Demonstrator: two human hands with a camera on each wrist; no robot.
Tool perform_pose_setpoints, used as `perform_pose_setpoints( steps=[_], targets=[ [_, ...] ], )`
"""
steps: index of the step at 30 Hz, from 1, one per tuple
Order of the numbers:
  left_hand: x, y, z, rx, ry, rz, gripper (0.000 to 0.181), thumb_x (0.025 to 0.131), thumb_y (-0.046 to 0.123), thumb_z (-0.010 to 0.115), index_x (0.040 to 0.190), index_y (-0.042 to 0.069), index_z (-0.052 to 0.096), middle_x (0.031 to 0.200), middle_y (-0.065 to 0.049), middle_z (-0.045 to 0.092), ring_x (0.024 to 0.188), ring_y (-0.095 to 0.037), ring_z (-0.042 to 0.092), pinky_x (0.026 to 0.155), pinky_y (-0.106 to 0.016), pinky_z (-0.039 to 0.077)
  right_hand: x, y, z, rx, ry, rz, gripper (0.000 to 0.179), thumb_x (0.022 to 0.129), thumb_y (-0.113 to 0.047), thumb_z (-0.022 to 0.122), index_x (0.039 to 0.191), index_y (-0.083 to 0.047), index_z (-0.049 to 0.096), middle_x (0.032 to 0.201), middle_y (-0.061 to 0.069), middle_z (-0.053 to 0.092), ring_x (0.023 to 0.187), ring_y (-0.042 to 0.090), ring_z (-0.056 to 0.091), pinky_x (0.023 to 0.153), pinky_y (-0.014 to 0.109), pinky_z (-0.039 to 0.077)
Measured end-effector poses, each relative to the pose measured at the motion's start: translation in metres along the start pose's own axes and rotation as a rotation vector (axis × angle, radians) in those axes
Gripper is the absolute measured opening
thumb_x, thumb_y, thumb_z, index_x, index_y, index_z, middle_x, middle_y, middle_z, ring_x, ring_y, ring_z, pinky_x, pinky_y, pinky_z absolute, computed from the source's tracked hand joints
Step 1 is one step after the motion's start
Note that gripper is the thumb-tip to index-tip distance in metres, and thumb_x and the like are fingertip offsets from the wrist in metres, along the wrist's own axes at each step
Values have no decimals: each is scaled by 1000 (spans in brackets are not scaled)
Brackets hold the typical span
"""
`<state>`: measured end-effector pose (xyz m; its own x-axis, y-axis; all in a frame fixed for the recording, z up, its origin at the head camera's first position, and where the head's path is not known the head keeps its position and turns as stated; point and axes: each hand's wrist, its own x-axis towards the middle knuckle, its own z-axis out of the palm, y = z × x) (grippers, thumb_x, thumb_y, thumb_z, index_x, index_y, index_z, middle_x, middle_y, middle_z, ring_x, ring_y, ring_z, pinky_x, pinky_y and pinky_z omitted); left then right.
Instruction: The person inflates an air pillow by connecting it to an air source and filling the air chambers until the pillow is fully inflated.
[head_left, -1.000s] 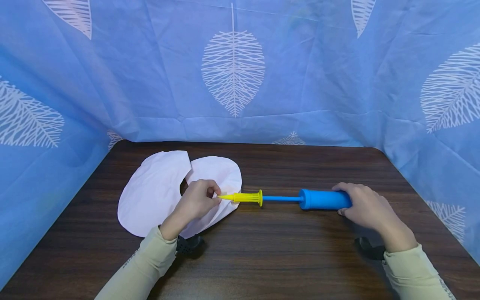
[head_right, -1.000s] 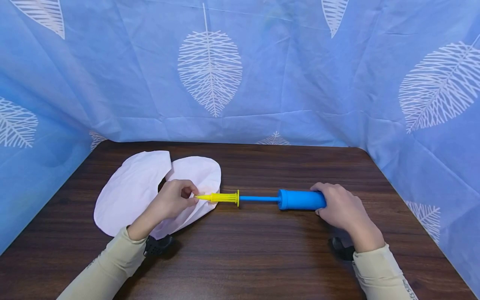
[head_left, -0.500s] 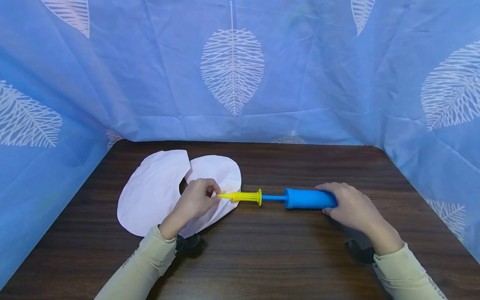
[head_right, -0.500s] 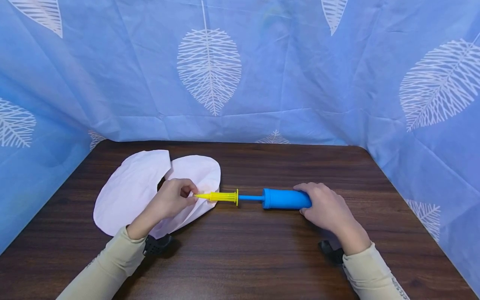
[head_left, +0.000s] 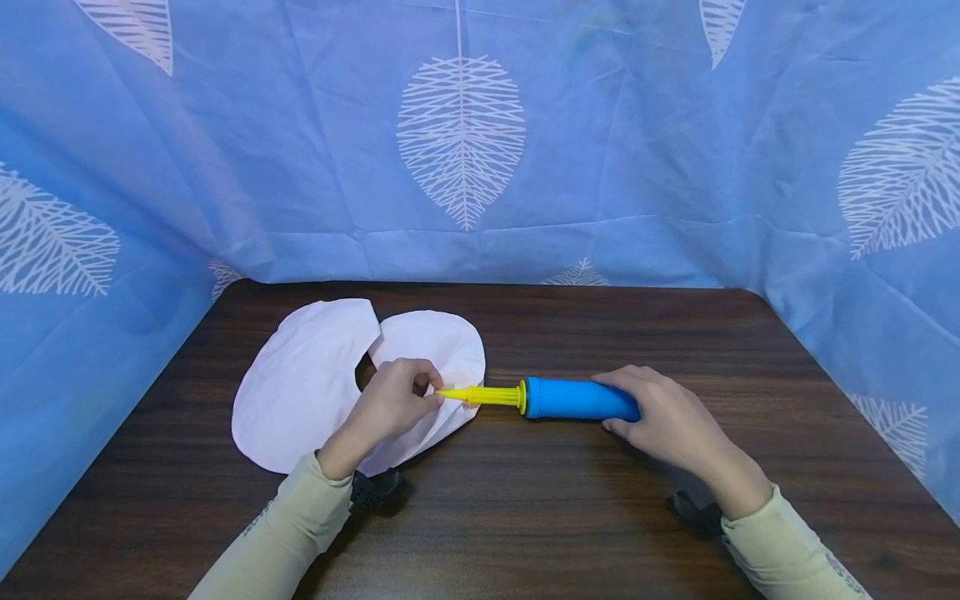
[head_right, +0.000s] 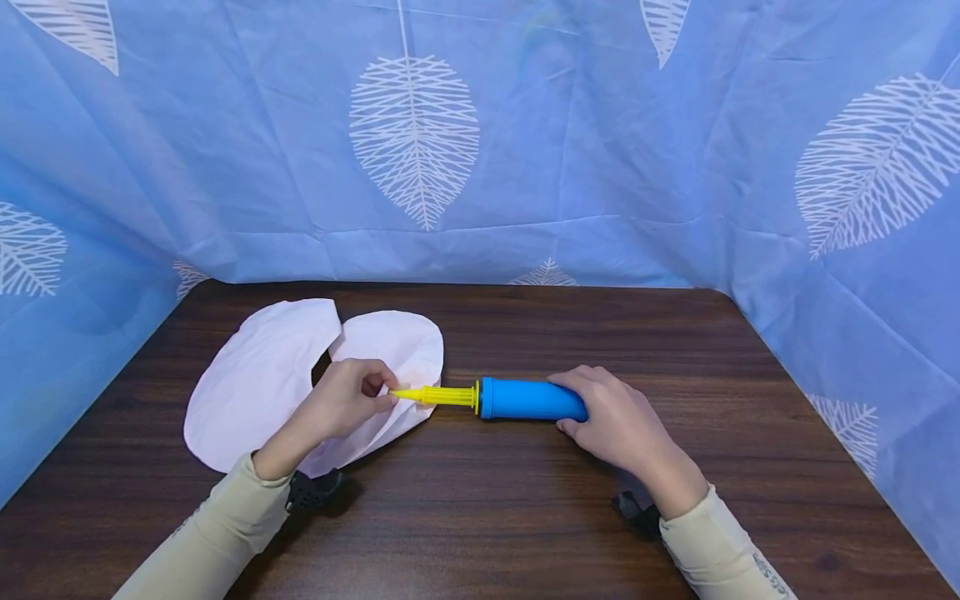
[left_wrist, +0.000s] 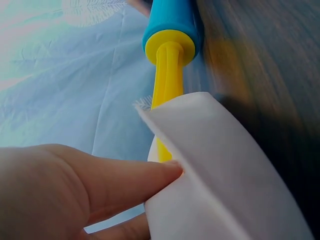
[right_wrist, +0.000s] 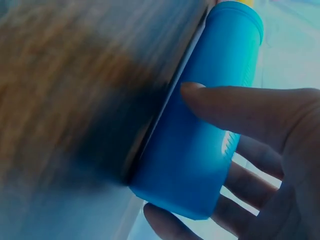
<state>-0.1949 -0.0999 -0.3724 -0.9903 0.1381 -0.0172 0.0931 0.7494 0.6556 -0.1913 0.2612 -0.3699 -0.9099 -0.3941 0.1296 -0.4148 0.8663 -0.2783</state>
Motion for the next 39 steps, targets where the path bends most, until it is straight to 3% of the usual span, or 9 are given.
perform_pose_setpoints(
  steps=[9,19,28,34,39],
  targets=[
    [0,-2,0,-8,-8,5,10,92,-1,78,97,7,76,80,-5,62,72,-19,52,65,-29,41,-1,10,-7,-73,-17,28,56,82,-22,93,135,-15,74,135,18,73,117,43,71,86,64,58],
    [0,-4,-4,-24,2,2,12,91,-1,78,100,7,77,87,-6,68,77,-19,55,68,-29,44,-6,49,-29,-97,-92,145,54,79,-14,89,129,-12,71,125,26,73,96,39,69,64,54,54],
    [1,-7,-6,-35,17,12,12,90,-2,78,99,6,77,83,-5,68,74,-18,55,67,-29,43,-10,69,-37,-93,-107,209,53,81,-10,85,131,-10,69,127,31,70,95,41,66,67,57,54],
    [2,-6,-6,-8,14,5,11,90,1,80,98,8,78,83,-4,68,73,-17,55,67,-28,43,-10,68,-37,-71,-92,217,51,81,-6,82,130,-6,69,125,34,70,93,41,65,71,60,54],
    [3,-6,-6,19,22,22,11,90,1,80,97,8,78,84,-4,69,74,-16,56,69,-28,44,-11,61,-35,-50,-87,213,52,81,-5,81,132,-4,70,129,35,69,101,47,66,78,66,53]
  ],
)
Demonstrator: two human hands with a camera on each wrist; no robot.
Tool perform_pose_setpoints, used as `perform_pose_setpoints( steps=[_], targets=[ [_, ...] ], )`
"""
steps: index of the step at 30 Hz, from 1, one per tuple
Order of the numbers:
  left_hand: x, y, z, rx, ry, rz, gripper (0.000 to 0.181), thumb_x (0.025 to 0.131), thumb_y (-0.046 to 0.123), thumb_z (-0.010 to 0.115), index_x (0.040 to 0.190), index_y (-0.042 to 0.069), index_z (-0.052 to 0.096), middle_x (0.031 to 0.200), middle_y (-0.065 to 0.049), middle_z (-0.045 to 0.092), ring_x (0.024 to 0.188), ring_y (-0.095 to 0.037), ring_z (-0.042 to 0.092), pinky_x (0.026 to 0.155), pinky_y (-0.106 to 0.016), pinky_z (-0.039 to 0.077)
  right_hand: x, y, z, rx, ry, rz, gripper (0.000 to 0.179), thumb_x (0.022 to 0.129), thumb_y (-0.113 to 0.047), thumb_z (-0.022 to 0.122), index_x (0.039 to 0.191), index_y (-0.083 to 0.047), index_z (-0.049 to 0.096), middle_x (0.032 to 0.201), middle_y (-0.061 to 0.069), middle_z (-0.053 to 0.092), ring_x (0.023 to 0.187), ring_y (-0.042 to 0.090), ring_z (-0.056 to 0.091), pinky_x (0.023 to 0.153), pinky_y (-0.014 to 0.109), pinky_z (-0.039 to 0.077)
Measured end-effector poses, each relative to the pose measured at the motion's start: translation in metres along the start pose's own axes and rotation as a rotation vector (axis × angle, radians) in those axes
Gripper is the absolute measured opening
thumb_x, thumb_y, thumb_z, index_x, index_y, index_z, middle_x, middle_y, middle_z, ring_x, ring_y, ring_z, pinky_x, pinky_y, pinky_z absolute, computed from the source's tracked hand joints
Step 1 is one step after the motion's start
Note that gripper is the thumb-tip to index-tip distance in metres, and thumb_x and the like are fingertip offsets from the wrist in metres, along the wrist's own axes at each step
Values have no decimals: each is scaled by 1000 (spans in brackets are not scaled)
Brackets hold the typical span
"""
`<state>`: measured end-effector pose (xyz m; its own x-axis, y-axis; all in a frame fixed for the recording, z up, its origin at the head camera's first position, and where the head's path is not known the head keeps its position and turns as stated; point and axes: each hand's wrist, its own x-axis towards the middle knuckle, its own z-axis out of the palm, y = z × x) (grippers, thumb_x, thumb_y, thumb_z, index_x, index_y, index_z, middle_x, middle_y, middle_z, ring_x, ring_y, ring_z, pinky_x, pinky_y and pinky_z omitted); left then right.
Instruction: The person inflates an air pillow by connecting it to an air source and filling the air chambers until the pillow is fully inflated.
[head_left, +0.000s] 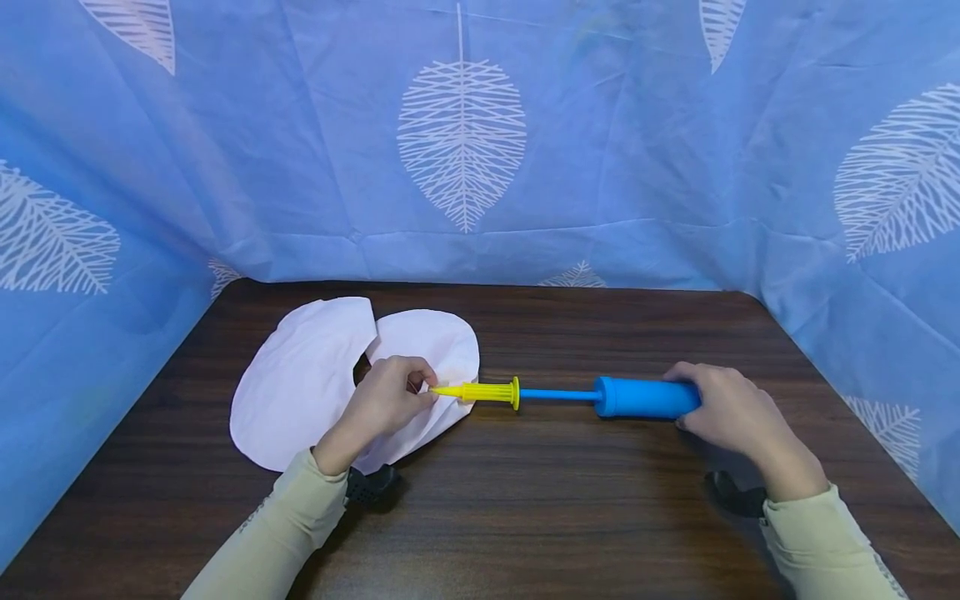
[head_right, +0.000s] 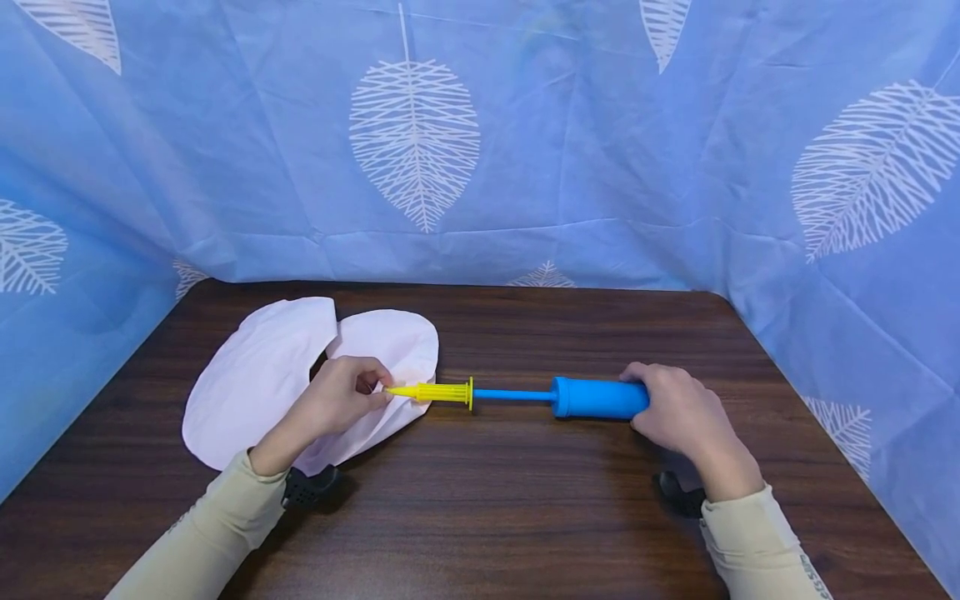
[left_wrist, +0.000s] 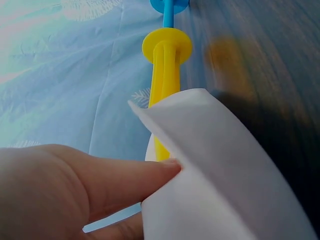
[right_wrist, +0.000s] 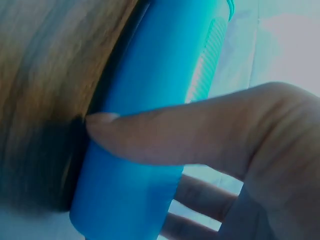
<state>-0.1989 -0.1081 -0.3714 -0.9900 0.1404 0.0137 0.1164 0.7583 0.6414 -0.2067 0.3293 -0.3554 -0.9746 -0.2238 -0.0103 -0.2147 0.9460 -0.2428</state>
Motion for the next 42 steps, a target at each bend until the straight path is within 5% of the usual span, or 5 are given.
perform_pose_setpoints(
  steps=[19,27,42],
  targets=[
    [-5,9,0,12,-5,-48,8,90,2,79,94,8,77,73,-3,57,63,-17,48,57,-26,36,0,-69,33,59,101,-195,55,87,-17,89,139,-11,70,136,19,71,125,43,66,97,66,54],
    [-6,13,0,30,2,-68,7,90,2,79,95,8,77,73,-4,57,63,-18,49,56,-26,36,1,-71,34,47,117,-212,54,87,-17,90,138,-11,71,134,18,72,123,42,68,96,66,55],
    [-7,13,-3,48,-35,-71,7,89,3,80,91,10,78,77,-2,64,70,-18,53,63,-28,39,0,-50,22,6,73,-111,52,84,-14,90,134,-11,73,135,26,70,120,49,66,87,68,55]
  ],
)
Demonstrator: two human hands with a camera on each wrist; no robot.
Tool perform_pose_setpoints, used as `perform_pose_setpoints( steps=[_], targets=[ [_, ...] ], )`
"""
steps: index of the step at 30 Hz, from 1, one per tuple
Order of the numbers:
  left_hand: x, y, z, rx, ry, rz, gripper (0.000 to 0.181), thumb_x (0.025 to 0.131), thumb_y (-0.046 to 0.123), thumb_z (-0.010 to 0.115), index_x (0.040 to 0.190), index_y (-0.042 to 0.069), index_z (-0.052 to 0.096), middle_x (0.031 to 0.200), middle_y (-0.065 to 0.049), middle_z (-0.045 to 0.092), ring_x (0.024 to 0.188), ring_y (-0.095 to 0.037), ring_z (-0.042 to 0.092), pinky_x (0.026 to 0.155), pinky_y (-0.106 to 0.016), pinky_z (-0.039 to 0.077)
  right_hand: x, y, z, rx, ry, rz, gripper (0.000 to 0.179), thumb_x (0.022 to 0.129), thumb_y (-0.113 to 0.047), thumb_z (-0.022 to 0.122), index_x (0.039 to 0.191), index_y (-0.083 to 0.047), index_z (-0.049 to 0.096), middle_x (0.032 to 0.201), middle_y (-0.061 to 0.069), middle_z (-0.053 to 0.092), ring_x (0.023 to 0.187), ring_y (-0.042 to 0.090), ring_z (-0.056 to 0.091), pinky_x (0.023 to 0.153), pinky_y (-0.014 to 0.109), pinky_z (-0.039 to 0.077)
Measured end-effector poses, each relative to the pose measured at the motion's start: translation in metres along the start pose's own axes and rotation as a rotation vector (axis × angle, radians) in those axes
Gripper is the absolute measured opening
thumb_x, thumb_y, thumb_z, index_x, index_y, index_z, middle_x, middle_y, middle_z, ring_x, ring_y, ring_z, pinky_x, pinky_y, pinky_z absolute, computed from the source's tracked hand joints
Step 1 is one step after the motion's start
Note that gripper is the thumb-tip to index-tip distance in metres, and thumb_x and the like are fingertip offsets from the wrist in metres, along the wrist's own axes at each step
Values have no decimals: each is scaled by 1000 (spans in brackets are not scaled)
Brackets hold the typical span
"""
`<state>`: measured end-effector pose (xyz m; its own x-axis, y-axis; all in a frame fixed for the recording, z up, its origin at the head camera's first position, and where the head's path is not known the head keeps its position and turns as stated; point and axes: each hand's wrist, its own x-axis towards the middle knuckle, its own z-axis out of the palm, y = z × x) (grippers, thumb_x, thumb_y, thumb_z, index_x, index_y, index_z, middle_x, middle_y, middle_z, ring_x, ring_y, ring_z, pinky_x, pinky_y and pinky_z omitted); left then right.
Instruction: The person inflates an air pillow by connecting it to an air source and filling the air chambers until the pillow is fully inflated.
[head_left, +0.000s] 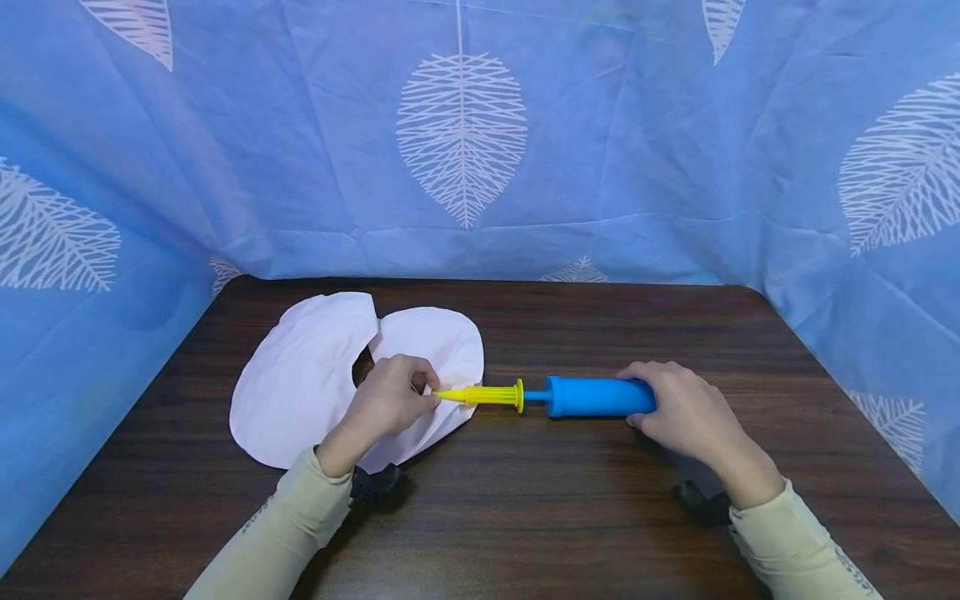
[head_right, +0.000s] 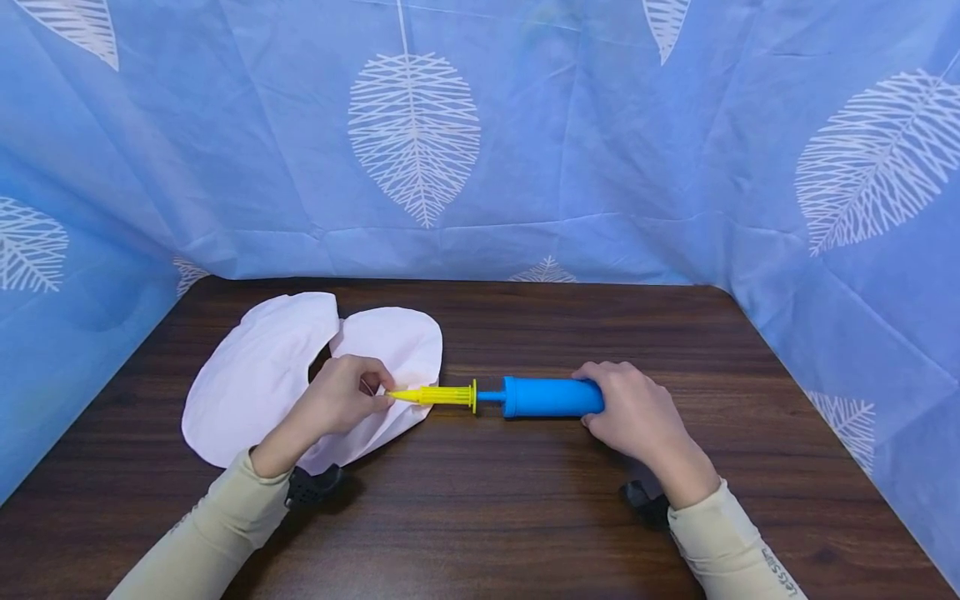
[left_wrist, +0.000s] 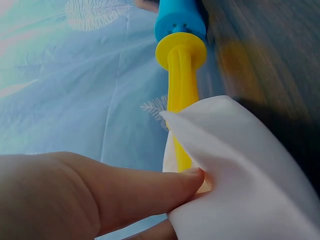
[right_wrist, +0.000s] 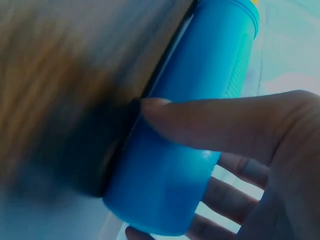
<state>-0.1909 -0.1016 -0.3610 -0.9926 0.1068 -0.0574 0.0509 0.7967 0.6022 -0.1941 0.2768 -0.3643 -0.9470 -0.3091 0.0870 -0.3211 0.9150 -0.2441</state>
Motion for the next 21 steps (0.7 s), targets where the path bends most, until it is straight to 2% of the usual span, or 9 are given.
perform_pose_setpoints(
  steps=[8,21],
  targets=[
    [2,-2,-1,3,8,-2,7,89,4,80,91,10,78,80,-2,65,71,-17,54,65,-29,40,-1,27,-13,-20,-48,95,53,83,-12,89,133,-8,71,132,34,68,110,52,65,77,67,55],
    [3,-4,0,2,2,-24,7,90,5,80,94,11,78,83,-3,66,75,-18,55,66,-29,41,-1,63,-23,-9,-59,160,52,85,-9,86,133,-4,66,134,40,62,113,58,60,81,76,51]
  ],
)
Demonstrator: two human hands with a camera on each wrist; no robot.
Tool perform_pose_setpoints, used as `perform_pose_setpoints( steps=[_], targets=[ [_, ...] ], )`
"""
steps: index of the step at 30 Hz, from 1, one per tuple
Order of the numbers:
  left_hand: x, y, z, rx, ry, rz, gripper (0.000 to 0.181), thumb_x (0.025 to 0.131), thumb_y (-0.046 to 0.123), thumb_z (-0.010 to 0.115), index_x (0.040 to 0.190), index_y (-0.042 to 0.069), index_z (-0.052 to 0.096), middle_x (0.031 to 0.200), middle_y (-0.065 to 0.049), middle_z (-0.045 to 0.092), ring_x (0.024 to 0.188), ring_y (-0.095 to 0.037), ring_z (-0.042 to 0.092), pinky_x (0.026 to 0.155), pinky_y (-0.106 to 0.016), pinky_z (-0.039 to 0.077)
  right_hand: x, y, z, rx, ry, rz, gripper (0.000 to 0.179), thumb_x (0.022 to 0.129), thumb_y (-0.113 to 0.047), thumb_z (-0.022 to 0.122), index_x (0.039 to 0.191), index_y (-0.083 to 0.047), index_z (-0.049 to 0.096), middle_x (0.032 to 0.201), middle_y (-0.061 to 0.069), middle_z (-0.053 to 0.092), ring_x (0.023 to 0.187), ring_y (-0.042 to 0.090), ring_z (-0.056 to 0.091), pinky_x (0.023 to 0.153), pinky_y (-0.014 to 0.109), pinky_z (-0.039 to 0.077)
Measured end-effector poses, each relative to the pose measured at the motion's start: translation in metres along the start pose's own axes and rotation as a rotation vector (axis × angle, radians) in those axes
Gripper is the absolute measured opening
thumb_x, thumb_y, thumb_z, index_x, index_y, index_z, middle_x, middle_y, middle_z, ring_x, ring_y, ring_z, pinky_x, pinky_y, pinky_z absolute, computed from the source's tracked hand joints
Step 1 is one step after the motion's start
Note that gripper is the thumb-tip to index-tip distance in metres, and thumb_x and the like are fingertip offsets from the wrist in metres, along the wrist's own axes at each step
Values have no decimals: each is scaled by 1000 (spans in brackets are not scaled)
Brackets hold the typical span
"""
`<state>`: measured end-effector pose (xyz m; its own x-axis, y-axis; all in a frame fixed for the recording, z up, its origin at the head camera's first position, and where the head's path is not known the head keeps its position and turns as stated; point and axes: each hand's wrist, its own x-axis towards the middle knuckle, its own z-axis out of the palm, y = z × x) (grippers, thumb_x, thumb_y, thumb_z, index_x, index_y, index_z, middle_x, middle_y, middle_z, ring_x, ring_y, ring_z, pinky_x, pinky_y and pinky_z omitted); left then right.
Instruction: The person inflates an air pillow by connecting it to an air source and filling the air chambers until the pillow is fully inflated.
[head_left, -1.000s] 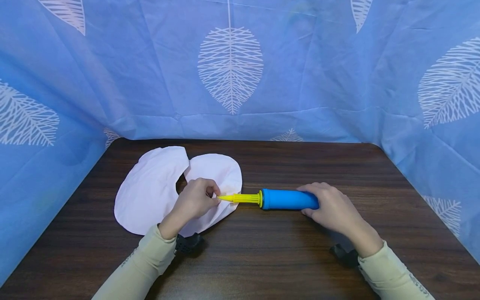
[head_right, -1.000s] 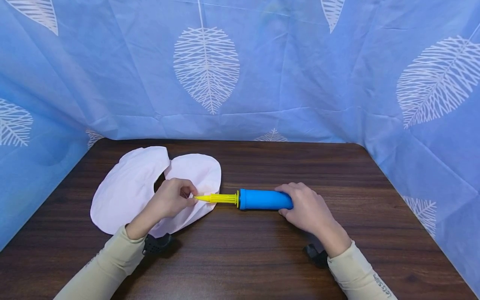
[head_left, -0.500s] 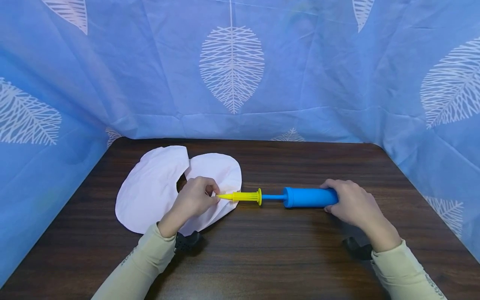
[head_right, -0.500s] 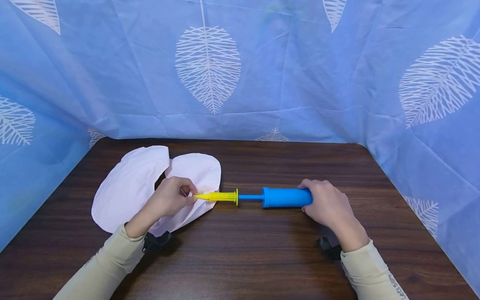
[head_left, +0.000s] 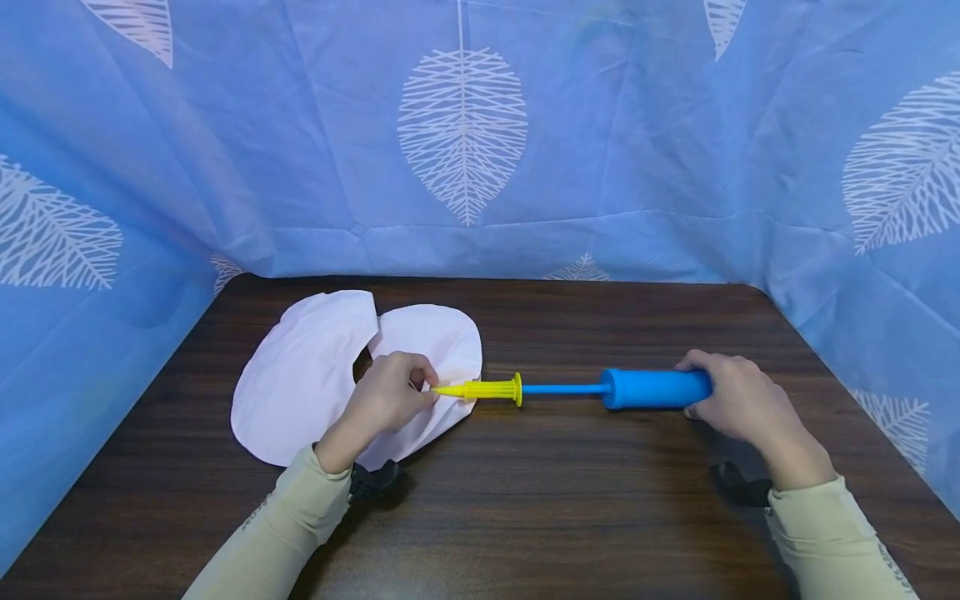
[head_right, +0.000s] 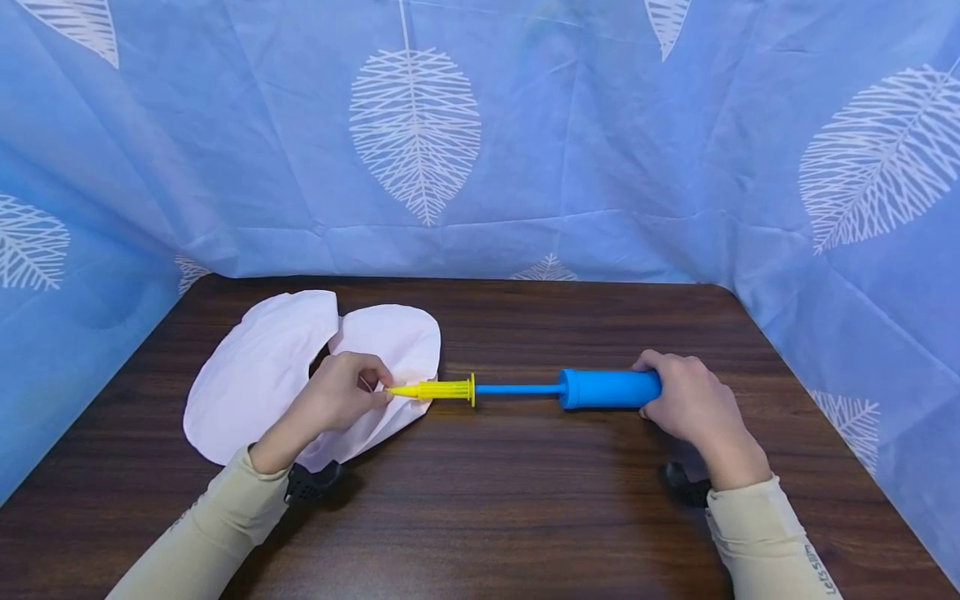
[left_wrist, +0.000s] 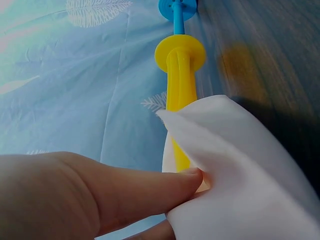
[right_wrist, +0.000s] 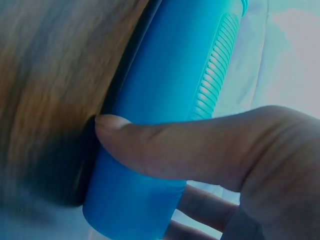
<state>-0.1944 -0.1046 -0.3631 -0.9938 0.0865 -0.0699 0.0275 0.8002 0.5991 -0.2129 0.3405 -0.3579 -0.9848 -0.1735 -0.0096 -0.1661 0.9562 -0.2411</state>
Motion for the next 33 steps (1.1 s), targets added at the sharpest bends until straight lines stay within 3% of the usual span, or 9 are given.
perform_pose_setpoints(
  steps=[5,13,18,26,33],
  targets=[
    [0,0,1,6,7,1,7,90,5,80,94,10,78,81,-3,65,71,-18,54,64,-29,40,2,4,1,1,3,-8,51,85,-5,84,132,-1,65,133,41,63,113,60,61,85,75,50],
    [0,2,2,7,17,-12,7,90,4,80,94,9,78,73,-4,60,66,-19,51,58,-27,37,2,-9,7,19,21,-55,52,84,-4,83,134,-1,68,134,37,65,116,56,62,90,73,50],
    [0,3,3,-4,29,5,7,90,3,80,93,9,78,73,-4,61,66,-19,51,58,-27,37,1,-27,12,56,12,-93,55,85,-9,87,137,-2,69,138,34,65,122,55,61,94,73,50],
    [-2,5,6,-20,27,46,6,89,2,79,91,7,79,70,-2,61,66,-17,51,60,-27,38,-1,-63,25,76,40,-226,56,87,-15,90,138,-6,70,136,25,70,126,49,64,99,69,52],
    [-3,7,7,-4,36,64,6,89,1,79,90,7,78,69,-1,59,66,-18,51,62,-28,38,-4,-76,33,80,67,-280,57,88,-13,88,141,-4,68,135,23,70,126,47,65,101,68,52]
  ],
)
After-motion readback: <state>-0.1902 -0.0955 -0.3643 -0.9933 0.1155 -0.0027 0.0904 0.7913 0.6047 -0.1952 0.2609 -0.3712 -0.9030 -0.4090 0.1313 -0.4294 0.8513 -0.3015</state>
